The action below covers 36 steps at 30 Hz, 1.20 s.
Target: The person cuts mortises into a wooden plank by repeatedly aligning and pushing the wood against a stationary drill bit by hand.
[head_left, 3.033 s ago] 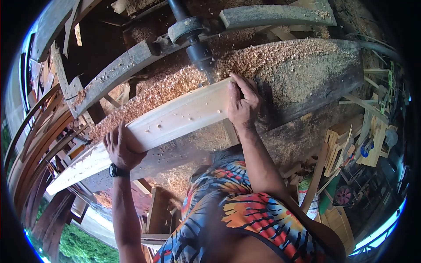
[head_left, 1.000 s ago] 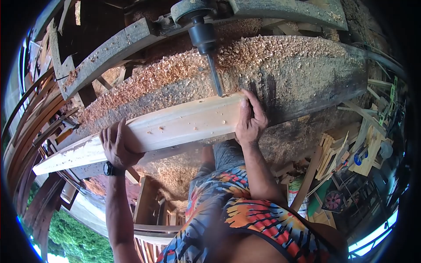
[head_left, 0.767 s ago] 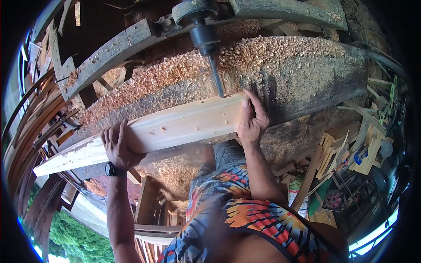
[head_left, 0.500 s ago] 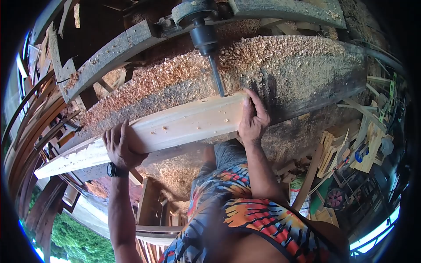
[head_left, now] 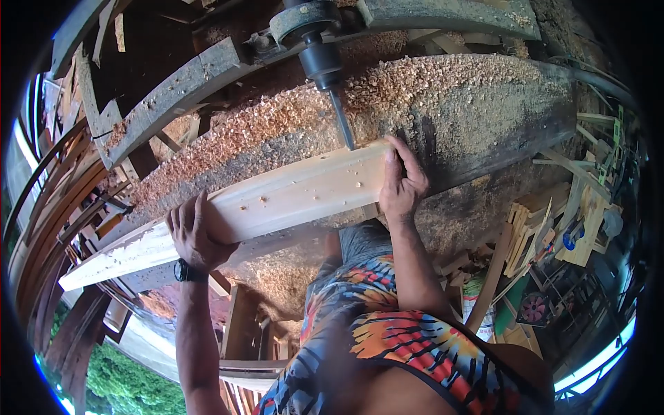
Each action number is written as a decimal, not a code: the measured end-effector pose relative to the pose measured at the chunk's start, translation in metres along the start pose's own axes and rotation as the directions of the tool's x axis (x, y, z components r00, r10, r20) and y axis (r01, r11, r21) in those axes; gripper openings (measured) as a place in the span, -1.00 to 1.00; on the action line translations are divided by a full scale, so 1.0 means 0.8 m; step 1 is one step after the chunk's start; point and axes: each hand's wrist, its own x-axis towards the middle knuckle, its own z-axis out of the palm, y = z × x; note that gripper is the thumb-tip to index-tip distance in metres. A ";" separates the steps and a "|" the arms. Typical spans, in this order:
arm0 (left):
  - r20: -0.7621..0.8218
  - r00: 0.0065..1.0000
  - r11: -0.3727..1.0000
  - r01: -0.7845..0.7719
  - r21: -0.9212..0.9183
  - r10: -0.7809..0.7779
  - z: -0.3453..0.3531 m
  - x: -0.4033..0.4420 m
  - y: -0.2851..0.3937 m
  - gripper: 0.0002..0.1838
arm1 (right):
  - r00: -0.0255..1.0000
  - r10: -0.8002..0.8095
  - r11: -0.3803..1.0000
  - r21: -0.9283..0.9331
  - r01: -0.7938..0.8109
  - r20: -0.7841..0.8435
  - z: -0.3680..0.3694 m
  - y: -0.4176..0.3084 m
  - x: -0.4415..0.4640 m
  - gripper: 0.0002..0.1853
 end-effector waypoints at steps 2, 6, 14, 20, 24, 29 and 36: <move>0.000 1.000 1.000 0.005 -0.004 -0.005 0.000 0.002 -0.001 0.32 | 0.998 -0.058 0.998 -0.035 0.057 -0.024 0.001 0.005 0.005 -0.74; 0.010 1.000 1.000 0.026 -0.002 -0.026 -0.001 0.004 -0.003 0.32 | 0.993 -0.114 0.990 -0.089 0.110 -0.040 0.004 -0.008 0.016 -0.73; -0.005 0.999 0.999 0.037 0.016 -0.037 0.001 0.010 -0.007 0.29 | 0.992 -0.116 0.989 -0.103 0.110 -0.049 0.010 -0.017 0.028 -0.73; -0.012 0.999 0.998 0.048 0.043 -0.048 0.001 0.021 -0.010 0.29 | 0.996 -0.079 0.994 -0.078 0.077 -0.031 0.019 -0.027 0.046 -0.73; -0.006 0.999 0.996 0.052 0.067 -0.051 -0.001 0.025 -0.016 0.29 | 0.994 -0.100 0.992 -0.079 0.097 -0.040 0.027 -0.028 0.057 -0.73; -0.012 0.998 0.995 0.060 0.077 -0.059 0.000 0.033 -0.029 0.31 | 0.992 -0.115 0.993 -0.032 0.113 -0.049 0.040 -0.030 0.074 -0.72; -0.037 0.997 0.995 0.068 0.076 -0.065 -0.004 0.034 -0.017 0.37 | 0.991 -0.131 0.991 -0.043 0.130 -0.018 0.040 -0.023 0.076 -0.75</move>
